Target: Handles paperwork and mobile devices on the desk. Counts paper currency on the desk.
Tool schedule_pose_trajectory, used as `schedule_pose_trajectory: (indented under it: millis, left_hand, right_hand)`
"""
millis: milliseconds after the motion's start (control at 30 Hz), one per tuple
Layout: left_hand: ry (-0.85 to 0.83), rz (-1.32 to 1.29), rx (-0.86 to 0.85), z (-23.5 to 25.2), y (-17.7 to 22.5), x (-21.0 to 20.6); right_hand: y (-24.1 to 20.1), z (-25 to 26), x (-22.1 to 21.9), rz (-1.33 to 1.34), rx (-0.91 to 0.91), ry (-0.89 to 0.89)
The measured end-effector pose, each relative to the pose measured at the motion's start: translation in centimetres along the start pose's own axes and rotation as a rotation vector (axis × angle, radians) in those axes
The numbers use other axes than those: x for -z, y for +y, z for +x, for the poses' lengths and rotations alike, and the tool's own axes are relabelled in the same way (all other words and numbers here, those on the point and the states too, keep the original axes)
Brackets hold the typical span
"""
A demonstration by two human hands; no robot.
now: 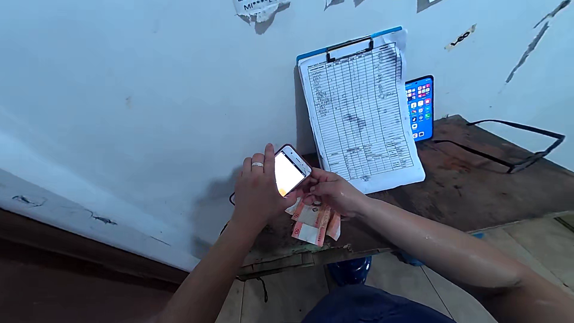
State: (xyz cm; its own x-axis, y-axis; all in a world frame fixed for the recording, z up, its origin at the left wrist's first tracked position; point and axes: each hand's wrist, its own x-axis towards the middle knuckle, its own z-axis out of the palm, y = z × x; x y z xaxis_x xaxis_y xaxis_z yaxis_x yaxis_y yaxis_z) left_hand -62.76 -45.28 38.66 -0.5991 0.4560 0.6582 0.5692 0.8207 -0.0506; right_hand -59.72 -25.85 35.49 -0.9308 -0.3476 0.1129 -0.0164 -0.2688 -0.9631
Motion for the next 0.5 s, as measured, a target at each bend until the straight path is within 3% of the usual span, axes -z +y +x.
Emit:
schedule_pose_trajectory:
  millis: [133,300,433,500]
  left_hand:
    - [-0.003,-0.028,-0.019,-0.2,-0.1,-0.5]
    - [-0.107,-0.251,-0.1,-0.8,0.3,0.1]
    - [-0.411,-0.673,0.043,-4.4,-2.1,1.3]
    - [-0.547,-0.84,0.159,-6.5,-1.3,0.1]
  right_hand:
    - [0.4,0.2,0.2,0.093,0.014,0.011]
    - [0.2,-2.3,0.0,0.123,0.124,0.201]
    - [0.2,-6.5,0.7,0.283,0.086,0.444]
    - [0.9,-7.6,0.5,0.379,0.067,0.612]
